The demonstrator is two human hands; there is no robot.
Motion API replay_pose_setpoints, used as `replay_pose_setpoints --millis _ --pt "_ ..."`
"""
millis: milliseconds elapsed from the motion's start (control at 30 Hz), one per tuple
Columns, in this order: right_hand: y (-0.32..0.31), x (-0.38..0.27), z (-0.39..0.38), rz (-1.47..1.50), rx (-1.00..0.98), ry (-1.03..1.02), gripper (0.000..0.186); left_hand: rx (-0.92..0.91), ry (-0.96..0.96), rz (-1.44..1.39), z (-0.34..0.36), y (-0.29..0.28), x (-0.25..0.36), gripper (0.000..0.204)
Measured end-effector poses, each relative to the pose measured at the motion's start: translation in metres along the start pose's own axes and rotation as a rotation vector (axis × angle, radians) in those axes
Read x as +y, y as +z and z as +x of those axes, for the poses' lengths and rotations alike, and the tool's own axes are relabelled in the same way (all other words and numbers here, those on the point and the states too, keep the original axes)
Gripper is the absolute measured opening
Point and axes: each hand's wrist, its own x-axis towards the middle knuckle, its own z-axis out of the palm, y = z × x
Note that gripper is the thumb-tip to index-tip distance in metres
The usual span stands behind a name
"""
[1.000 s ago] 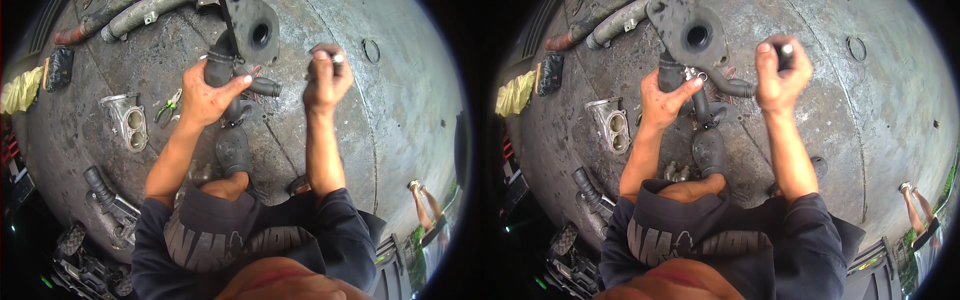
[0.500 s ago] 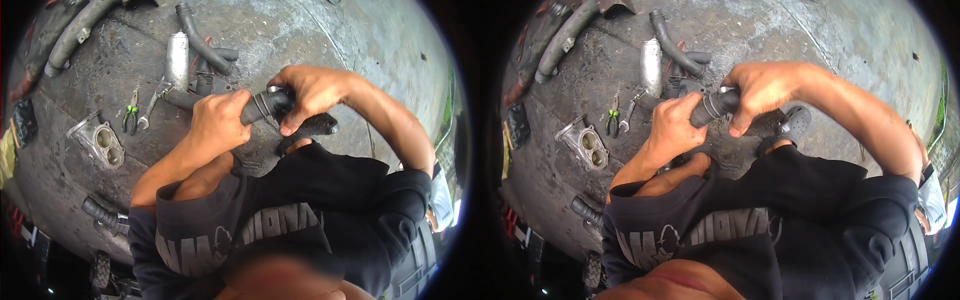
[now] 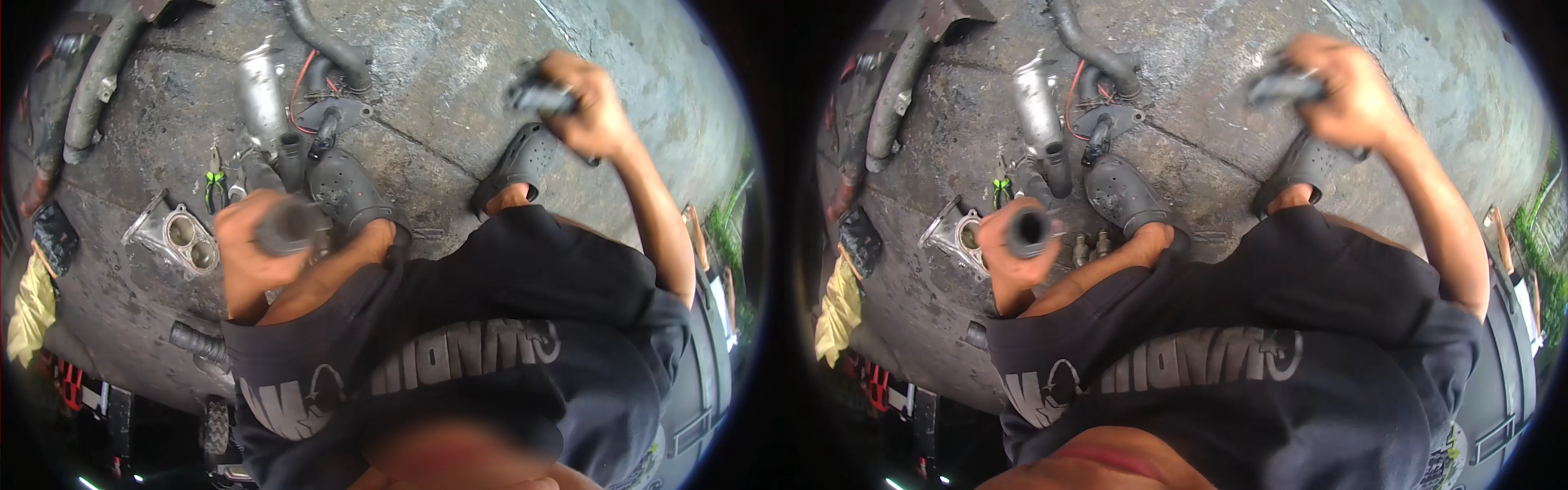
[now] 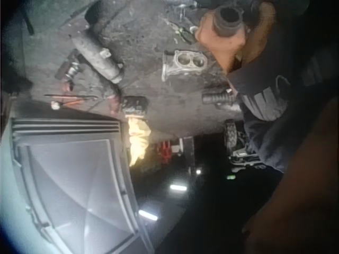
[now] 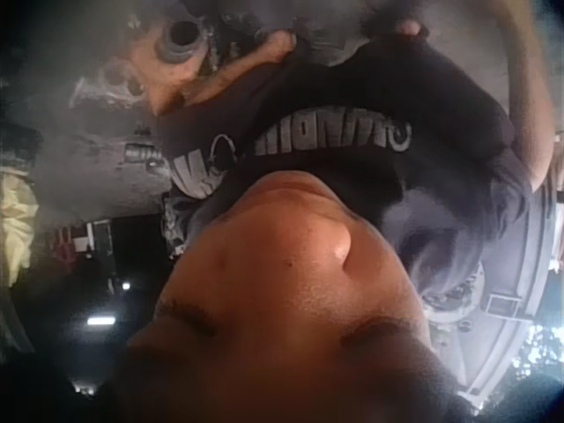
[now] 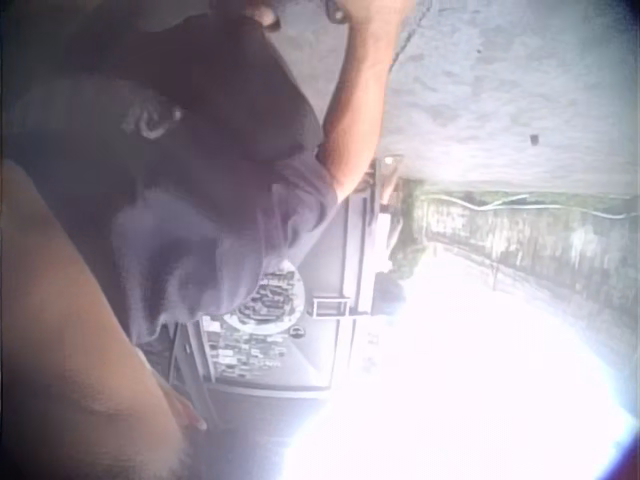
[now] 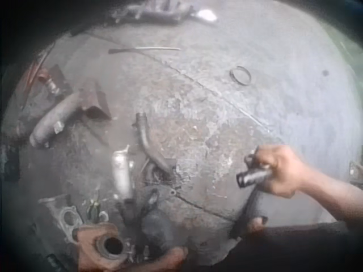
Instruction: The person assembles a metal engine component by attaching rubber hoses and securing bolts using a wrench.
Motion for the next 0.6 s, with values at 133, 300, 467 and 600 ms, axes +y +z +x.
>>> replay_pose_setpoints --millis 133,300,467,600 --pt "-0.008 0.081 -0.002 -0.468 0.181 0.604 0.022 0.596 -0.001 -0.671 -0.018 -0.012 -0.051 0.018" --pt "0.064 0.111 0.039 -0.254 -0.020 0.593 0.023 0.720 -0.050 -0.838 0.001 -0.028 -0.064 0.021" --pt "0.114 0.042 0.082 -0.290 -0.087 0.253 0.046 0.752 0.026 -0.893 0.011 -0.026 -0.066 0.018" --pt "0.102 -0.027 0.116 -0.219 -0.312 0.206 0.061 0.666 0.054 -0.718 0.045 -0.032 -0.060 0.020"
